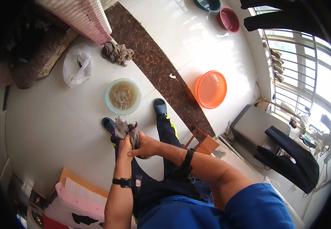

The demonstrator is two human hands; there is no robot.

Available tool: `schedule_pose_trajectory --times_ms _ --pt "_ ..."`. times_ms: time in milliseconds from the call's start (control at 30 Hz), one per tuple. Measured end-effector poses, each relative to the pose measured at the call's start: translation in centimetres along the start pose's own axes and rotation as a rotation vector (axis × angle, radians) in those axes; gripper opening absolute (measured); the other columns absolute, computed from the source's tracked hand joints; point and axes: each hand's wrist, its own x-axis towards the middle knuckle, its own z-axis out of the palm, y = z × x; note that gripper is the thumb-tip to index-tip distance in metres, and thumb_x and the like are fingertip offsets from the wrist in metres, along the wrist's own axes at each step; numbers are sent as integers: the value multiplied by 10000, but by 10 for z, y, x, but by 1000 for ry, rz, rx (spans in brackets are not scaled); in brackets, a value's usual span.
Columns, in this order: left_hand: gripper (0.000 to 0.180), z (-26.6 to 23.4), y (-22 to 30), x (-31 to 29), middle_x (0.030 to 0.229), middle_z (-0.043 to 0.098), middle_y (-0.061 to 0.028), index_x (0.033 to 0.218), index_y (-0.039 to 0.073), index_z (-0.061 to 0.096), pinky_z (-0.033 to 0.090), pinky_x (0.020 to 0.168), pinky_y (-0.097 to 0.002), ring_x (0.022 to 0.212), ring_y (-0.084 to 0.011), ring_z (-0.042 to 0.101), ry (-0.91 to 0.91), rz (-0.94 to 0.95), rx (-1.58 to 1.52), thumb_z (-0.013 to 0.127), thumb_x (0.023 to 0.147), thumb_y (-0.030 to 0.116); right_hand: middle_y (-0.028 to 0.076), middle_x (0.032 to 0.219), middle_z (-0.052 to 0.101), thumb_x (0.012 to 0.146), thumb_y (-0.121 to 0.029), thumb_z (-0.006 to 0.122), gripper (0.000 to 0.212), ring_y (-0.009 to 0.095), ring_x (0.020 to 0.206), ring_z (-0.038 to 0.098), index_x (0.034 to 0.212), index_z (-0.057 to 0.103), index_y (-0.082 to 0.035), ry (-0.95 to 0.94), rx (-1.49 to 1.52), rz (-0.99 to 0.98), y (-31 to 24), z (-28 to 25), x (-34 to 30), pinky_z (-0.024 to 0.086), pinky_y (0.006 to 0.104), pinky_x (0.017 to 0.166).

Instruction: The person wipes a tiled floor with a cloth, then moves several plastic basins and a small stool. They dip the cloth into a basin of water, wring it out, and carry the basin to another room before returning to the original area.

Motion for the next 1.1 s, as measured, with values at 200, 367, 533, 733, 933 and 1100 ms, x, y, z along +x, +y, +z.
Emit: schedule_pose_trajectory --times_ms 200,367,533,733,933,1100 --pt "742 -11 52 -67 1543 487 -118 1566 55 376 303 1221 -459 1442 -276 436 -587 154 -225 467 1047 577 154 1195 709 888 -460 766 752 241 1073 704 1406 487 7 64 553 21 -4 6 -16 553 370 953" --pt "847 -27 73 -76 1563 466 -169 1585 84 354 383 1173 -514 1418 -342 473 -448 95 -228 336 1022 717 99 1088 724 939 -447 679 524 215 929 710 1288 633 -60 -362 1205 1 -5 2 -44 587 349 837" --pt "856 -7 61 -72 1588 442 -185 1616 185 299 425 1087 -645 1381 -411 498 -726 98 -451 337 992 771 75 1014 718 931 -617 612 575 208 825 679 1202 670 -113 -522 1262 99 -11 16 -67 560 346 716" --pt "821 -4 68 -93 1398 606 -194 1502 54 461 533 1021 -509 1269 -348 598 -556 152 -314 591 963 660 66 943 715 931 -644 587 583 222 784 677 1164 674 -116 -472 1304 64 -17 24 -69 548 355 666" --pt "458 3 79 -95 1049 714 -85 1248 23 654 576 794 -341 886 -171 688 -250 219 -104 726 962 373 147 1023 729 936 -491 718 619 242 913 715 1281 606 11 -278 1013 -93 -41 14 -67 580 374 836" --pt "363 6 83 -86 920 698 -71 1137 39 676 574 700 -341 775 -179 678 -165 229 -14 674 976 364 268 1049 717 795 -569 825 903 331 994 728 1243 536 160 -7 132 -72 -68 0 -69 570 396 876"
